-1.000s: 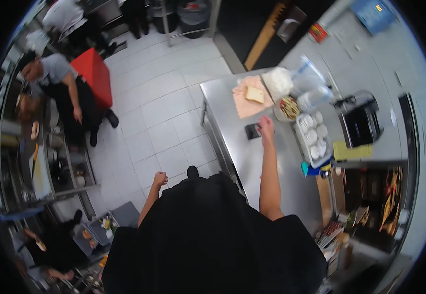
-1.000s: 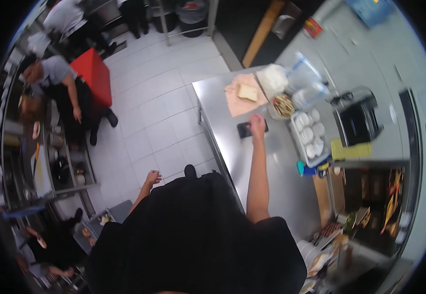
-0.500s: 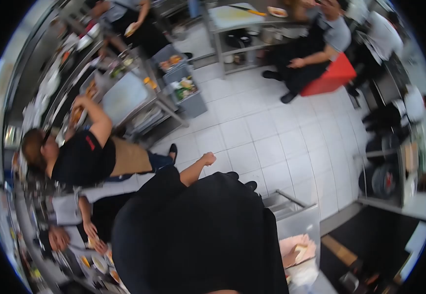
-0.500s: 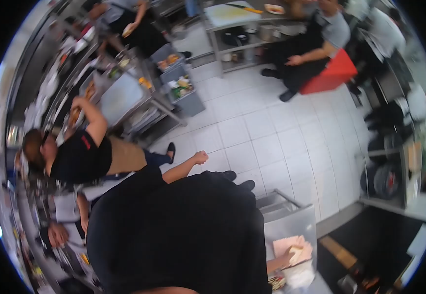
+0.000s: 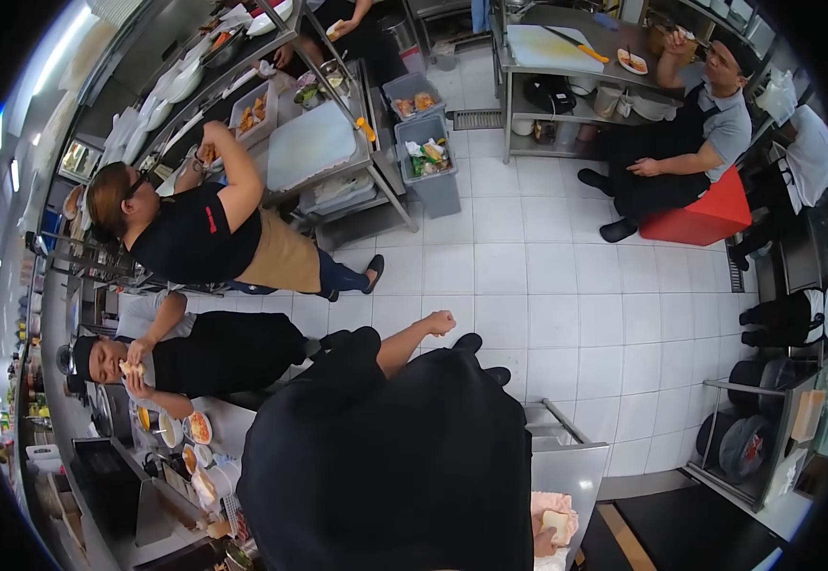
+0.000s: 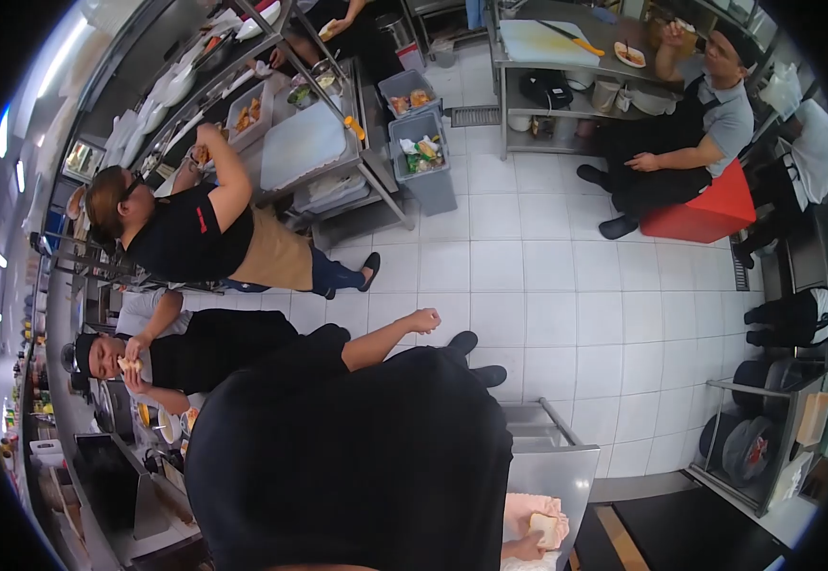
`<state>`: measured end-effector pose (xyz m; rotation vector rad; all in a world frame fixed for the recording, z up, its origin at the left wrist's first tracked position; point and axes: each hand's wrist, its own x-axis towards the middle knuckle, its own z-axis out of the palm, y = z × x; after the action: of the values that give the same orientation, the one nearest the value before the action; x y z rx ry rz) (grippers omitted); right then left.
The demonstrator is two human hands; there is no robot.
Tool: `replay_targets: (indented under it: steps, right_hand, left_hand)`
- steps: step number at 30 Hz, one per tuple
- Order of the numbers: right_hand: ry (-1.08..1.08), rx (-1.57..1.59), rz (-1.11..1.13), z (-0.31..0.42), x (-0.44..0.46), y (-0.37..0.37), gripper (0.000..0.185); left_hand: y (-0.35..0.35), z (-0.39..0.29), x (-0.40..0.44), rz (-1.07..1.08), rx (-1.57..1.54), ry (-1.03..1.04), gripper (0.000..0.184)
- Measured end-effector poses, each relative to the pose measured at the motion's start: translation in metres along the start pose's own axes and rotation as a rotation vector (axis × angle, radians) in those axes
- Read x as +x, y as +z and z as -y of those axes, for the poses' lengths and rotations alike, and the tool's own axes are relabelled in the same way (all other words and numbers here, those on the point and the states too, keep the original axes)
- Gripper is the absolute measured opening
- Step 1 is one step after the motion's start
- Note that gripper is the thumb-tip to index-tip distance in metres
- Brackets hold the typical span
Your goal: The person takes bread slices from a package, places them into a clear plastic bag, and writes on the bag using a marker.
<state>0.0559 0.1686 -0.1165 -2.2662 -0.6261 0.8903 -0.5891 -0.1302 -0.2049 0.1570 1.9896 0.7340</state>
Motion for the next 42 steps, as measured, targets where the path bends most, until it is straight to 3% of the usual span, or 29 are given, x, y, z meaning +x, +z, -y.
replay_targets:
  steps: [8,13,15,17,21,22,23,25,28,31,37,42]
  right_hand:
    - [-0.114,0.202,-0.169,0.026,-0.001,-0.053,0.040]
    - [-0.360,0.635,-0.185,0.063,-0.012,-0.086,0.041]
    - [-0.424,0.817,-0.059,0.085,-0.023,-0.069,0.041]
    - [-0.418,0.846,0.177,0.144,-0.101,-0.024,0.044]
    - [-0.201,0.819,0.689,0.182,-0.152,0.084,0.042]
    - [-0.276,0.690,0.738,0.183,-0.177,0.105,0.044]
    - [-0.252,0.692,0.853,0.186,-0.194,0.125,0.057]
    - [-0.304,0.552,1.042,0.210,-0.260,0.135,0.067]
    - [-0.320,0.442,1.201,0.210,-0.285,0.151,0.069]
    - [-0.354,0.331,1.307,0.208,-0.294,0.157,0.062]
    - [-0.551,0.084,1.476,0.208,-0.314,0.163,0.049]
    - [-0.556,-0.029,1.594,0.212,-0.327,0.172,0.044]
  left_hand:
    - [-0.006,-0.076,0.018,0.121,-0.049,0.142,0.038]
    - [-0.002,-0.196,-0.028,0.359,-0.184,0.267,0.043]
    - [0.010,-0.246,-0.057,0.517,-0.239,0.363,0.046]
    - [0.024,-0.294,-0.094,0.668,-0.259,0.459,0.050]
    - [0.058,-0.351,-0.141,0.926,-0.254,0.515,0.055]
    - [0.067,-0.357,-0.149,0.981,-0.271,0.511,0.056]
    - [0.070,-0.362,-0.158,0.999,-0.296,0.517,0.057]
    - [0.072,-0.363,-0.172,1.020,-0.353,0.525,0.059]
    - [0.076,-0.352,-0.176,0.896,-0.397,0.532,0.058]
    - [0.079,-0.325,-0.167,0.742,-0.415,0.580,0.060]
    - [0.063,-0.291,-0.167,0.632,-0.413,0.512,0.059]
    - [0.037,-0.275,-0.170,0.591,-0.460,0.462,0.054]
